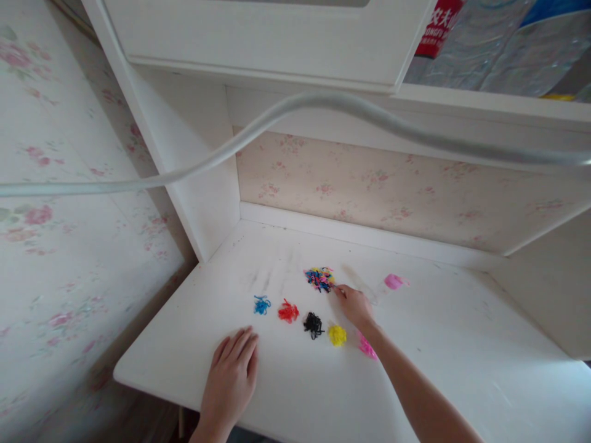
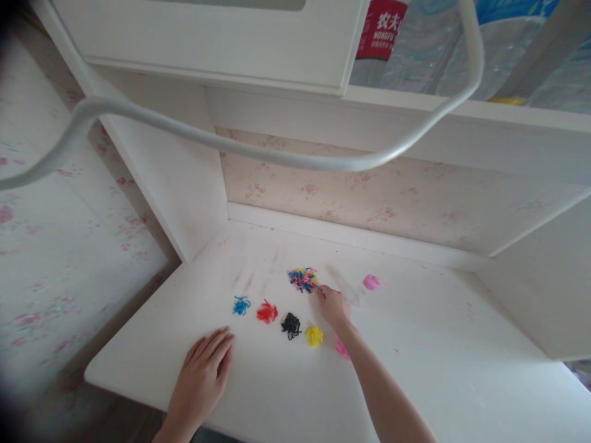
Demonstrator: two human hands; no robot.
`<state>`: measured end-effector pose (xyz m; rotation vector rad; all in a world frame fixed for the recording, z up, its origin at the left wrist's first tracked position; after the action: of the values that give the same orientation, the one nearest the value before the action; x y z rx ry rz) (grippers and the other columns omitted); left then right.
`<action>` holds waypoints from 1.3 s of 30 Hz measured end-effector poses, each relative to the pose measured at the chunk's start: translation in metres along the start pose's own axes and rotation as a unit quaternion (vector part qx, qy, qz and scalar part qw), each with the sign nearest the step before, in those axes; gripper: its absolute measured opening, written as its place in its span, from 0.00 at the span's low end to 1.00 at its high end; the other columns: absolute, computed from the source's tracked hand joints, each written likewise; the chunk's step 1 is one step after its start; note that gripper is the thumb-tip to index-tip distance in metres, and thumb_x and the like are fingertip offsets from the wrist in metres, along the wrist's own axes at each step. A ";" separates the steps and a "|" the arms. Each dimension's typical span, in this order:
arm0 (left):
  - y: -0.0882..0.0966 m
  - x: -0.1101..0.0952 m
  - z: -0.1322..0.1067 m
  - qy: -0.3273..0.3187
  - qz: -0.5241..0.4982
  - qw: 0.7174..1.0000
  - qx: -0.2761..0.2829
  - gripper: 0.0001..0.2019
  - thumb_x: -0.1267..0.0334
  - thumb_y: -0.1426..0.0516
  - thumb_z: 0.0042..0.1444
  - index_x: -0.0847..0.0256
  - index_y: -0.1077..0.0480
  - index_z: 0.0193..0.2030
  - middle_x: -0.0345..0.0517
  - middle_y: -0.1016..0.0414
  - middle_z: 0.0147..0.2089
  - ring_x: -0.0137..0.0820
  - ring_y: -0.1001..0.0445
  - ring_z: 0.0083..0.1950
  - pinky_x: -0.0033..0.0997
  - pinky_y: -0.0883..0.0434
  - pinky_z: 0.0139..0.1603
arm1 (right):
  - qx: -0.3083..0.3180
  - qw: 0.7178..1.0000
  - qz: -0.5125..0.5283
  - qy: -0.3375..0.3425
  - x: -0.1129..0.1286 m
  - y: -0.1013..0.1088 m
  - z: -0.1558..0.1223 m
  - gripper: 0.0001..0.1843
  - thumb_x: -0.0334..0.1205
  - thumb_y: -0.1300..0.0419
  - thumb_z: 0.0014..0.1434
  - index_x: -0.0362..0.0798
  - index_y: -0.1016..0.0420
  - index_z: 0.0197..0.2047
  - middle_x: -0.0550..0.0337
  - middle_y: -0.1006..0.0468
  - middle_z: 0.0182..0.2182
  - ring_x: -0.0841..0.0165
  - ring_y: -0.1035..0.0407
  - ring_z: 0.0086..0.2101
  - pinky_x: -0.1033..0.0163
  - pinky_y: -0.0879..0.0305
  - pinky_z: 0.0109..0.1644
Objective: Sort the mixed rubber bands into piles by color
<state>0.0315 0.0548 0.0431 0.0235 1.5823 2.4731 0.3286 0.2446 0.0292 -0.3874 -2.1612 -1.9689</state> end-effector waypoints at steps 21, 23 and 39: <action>0.006 -0.001 0.002 0.009 -0.028 1.000 -0.009 0.14 0.64 0.49 0.59 0.54 0.29 0.50 0.45 0.28 0.55 0.36 0.30 0.56 0.42 0.38 0.58 | -0.030 0.999 0.029 -0.013 -0.009 0.004 -0.007 0.20 0.48 0.56 0.64 0.49 0.28 0.48 0.55 0.21 0.34 0.66 0.27 0.36 0.66 0.41 0.36; 0.005 -0.001 0.002 0.009 -0.027 1.000 -0.009 0.14 0.64 0.49 0.59 0.54 0.29 0.50 0.45 0.28 0.55 0.36 0.30 0.56 0.42 0.39 0.58 | -0.040 0.998 0.036 -0.015 -0.010 0.005 -0.008 0.21 0.49 0.57 0.64 0.49 0.28 0.48 0.54 0.21 0.34 0.66 0.27 0.36 0.66 0.41 0.36; 0.002 0.000 0.001 0.007 -0.016 1.000 -0.002 0.14 0.64 0.49 0.59 0.54 0.30 0.50 0.44 0.28 0.55 0.36 0.31 0.56 0.42 0.39 0.58 | -0.111 0.982 0.139 0.065 0.008 0.039 -0.048 0.26 0.54 0.55 0.62 0.48 0.23 0.45 0.56 0.19 0.34 0.65 0.27 0.32 0.66 0.36 0.36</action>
<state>0.0318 0.0550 0.0451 -0.0189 1.5720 2.4578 0.3318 0.2011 0.0731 -0.5459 -1.7087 -2.0155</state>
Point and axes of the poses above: each hand's wrist, its own z-axis towards the middle knuckle, its own y-axis out of the back of the hand, x = y × z, the point moved 6 cm from there along z, towards the middle knuckle
